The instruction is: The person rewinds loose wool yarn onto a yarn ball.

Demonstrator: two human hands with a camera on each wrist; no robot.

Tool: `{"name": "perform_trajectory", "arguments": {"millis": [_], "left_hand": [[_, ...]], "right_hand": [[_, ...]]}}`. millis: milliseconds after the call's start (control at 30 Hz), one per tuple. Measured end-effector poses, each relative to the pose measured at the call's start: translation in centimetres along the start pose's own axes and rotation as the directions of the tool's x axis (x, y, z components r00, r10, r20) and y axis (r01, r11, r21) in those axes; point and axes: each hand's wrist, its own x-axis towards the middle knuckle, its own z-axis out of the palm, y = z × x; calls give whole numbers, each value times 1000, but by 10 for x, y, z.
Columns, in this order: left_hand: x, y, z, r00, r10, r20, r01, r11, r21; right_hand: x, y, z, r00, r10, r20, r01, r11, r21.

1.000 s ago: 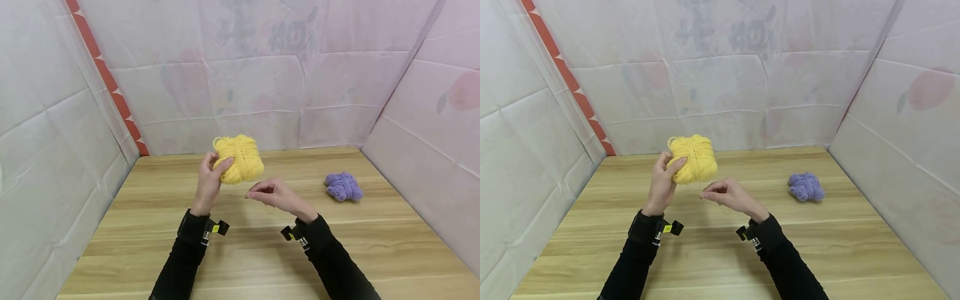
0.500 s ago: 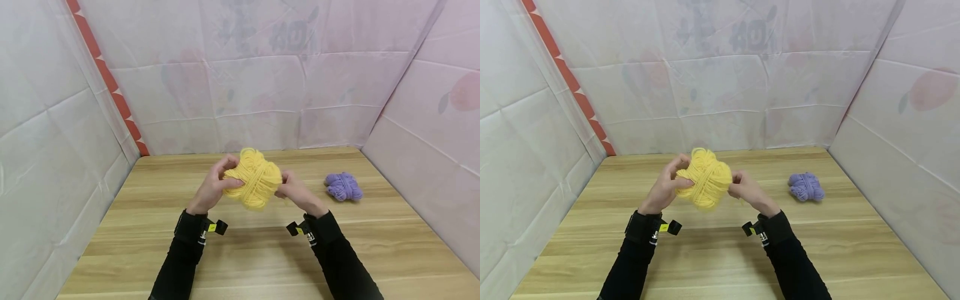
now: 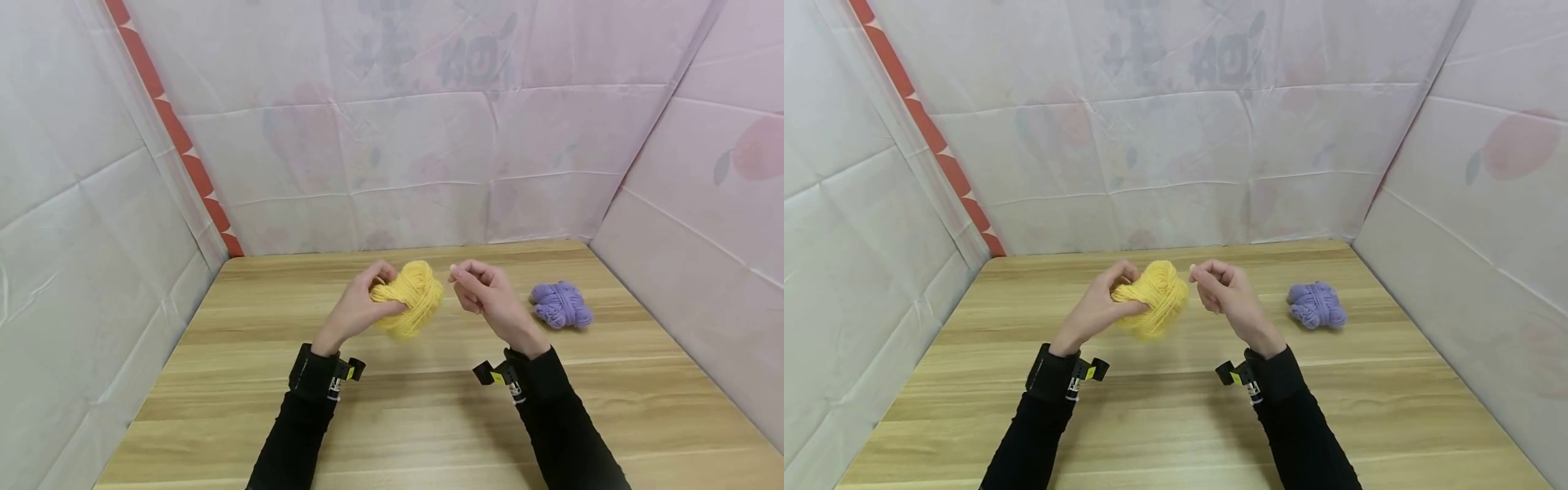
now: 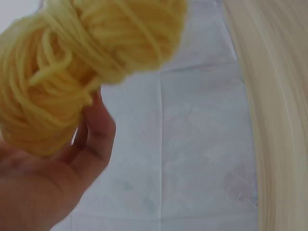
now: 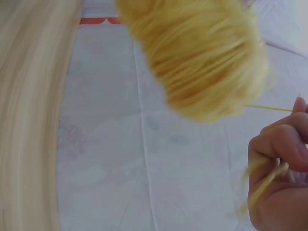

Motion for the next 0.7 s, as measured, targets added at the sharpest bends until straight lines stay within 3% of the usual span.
{"name": "perform_trajectory", "arguments": {"millis": [133, 333, 467, 700], "left_hand": [[2, -2, 2, 984, -31, -175, 40, 998, 49], [1, -4, 1, 932, -48, -358, 30, 998, -55], [2, -4, 0, 910, -62, -410, -3, 988, -157], [3, 1, 3, 907, -81, -414, -69, 939, -336]], "right_hand": [[-4, -8, 8, 1000, -9, 29, 12, 997, -70], [-7, -11, 20, 994, 28, 101, -3, 970, -242], [-5, -6, 29, 984, 30, 173, 16, 966, -259], [5, 15, 44, 963, 86, 256, -16, 964, -267]]}}
